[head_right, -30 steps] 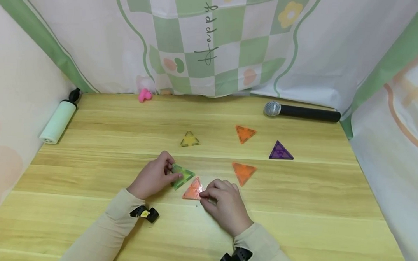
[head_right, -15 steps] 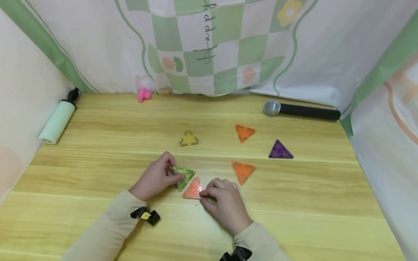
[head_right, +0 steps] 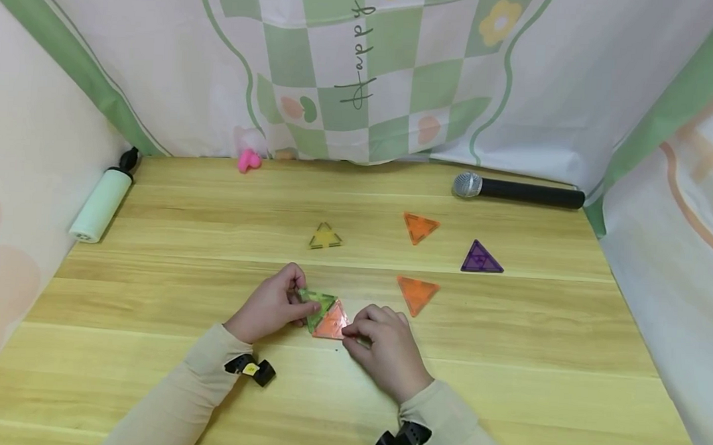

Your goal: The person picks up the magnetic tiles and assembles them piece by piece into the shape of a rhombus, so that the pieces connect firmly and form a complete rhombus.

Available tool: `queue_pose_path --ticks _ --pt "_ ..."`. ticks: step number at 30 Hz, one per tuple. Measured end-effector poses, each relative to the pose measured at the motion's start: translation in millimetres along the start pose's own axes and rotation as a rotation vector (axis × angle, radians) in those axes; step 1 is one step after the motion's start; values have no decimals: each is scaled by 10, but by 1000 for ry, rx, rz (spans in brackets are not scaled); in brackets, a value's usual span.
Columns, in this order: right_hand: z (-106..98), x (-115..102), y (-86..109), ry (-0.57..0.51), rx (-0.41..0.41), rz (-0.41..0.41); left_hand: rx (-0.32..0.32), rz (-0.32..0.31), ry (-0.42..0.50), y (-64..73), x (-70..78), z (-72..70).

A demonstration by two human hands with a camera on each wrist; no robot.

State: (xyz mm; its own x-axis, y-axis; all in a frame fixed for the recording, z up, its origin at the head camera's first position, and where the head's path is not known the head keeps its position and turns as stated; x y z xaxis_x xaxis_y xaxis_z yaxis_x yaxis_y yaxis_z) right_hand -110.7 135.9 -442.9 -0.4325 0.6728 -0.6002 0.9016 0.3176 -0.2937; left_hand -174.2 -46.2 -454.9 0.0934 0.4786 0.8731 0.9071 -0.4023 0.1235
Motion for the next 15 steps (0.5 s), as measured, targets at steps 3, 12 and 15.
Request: queue_pose_path --ticks 3,12,15 --pt "3 -3 -2 0 -1 0 3 3 2 8 6 -3" --pt "7 -13 -6 -3 4 -13 20 56 -32 11 24 6" --pt "4 -6 -1 -1 10 -13 20 86 -68 -4 58 25"
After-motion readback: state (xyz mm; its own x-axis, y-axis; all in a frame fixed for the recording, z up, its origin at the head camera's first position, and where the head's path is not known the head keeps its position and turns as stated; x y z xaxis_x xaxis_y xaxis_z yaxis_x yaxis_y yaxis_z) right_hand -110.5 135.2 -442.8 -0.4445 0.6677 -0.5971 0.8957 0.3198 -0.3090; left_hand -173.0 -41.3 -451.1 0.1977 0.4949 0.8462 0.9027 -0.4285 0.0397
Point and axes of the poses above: each hand's wrist, its own y-axis away from the middle knuckle, its own z-axis out of the palm, x = y × z, the point moved 8 cm from there along -y, towards the middle knuckle
